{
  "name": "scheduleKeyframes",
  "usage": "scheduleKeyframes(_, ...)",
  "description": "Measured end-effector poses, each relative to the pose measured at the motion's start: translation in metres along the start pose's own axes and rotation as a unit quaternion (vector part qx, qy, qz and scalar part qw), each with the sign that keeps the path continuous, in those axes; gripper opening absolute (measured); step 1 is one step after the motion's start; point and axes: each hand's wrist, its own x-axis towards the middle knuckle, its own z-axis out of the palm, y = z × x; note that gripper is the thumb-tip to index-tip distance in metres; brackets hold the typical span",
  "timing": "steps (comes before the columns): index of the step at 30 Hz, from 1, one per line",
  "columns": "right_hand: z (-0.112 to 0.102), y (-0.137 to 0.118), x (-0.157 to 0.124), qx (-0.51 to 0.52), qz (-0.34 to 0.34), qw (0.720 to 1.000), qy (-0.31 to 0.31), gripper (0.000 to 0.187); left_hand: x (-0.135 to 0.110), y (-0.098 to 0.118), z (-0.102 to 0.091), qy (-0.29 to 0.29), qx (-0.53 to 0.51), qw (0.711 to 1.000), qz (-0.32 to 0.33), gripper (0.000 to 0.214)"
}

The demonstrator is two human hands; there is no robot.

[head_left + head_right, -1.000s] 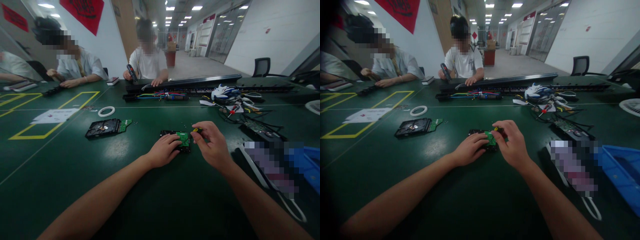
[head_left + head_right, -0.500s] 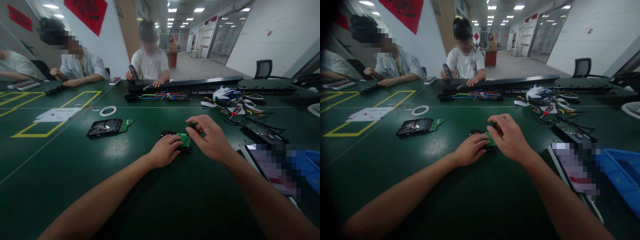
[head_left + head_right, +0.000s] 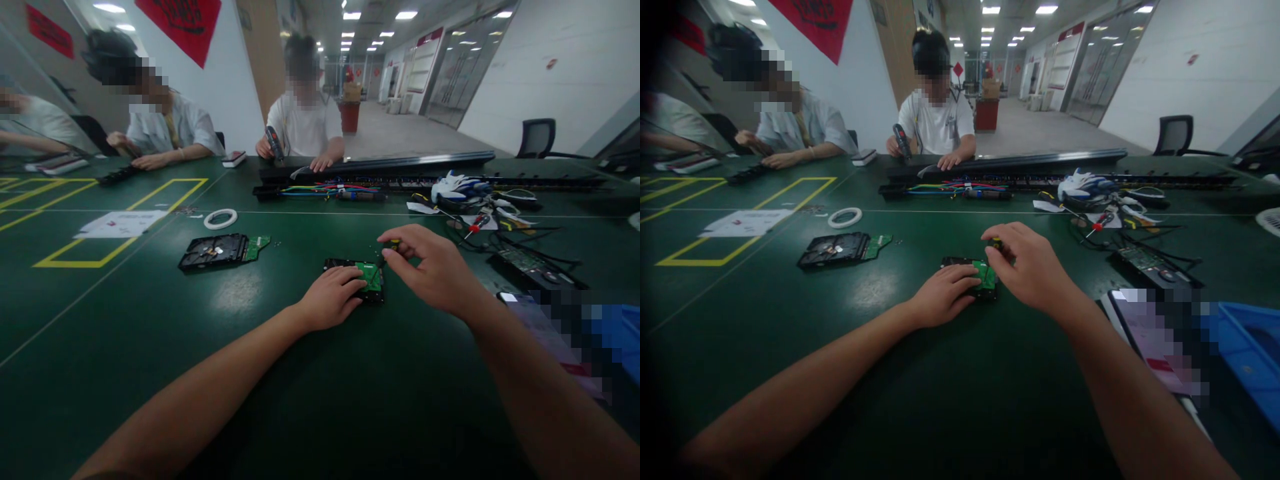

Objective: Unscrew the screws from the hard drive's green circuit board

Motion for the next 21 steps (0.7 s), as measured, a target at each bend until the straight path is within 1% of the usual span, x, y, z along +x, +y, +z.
scheduleKeyframes(5,-0.004,-0.004,0.01,-0.007,-0.049,0.998,-0.036,0.011,-0.001,0.0,0.001,0.005,-0.001,1.0,0.001,0.036)
scheduleKeyframes(7,-0.005,-0.005,0.014,-0.008,-0.061,0.997,-0.044,0.012,-0.001,0.0,0.001,0.005,0.001,1.0,0.0,0.036)
scheduleKeyframes(12,-0.004,-0.008,0.016,-0.012,-0.03,0.998,-0.054,0.027,-0.001,0.001,0.0,0.0,0.004,1.0,-0.003,0.037)
scheduleKeyframes(15,-0.004,-0.009,0.016,-0.016,-0.028,0.998,-0.056,0.022,-0.001,0.0,0.001,0.003,0.001,1.0,-0.002,0.038)
scheduleKeyframes(21,-0.004,-0.007,0.015,-0.015,-0.05,0.998,-0.042,0.012,-0.002,0.001,0.001,0.007,0.002,1.0,0.0,0.037)
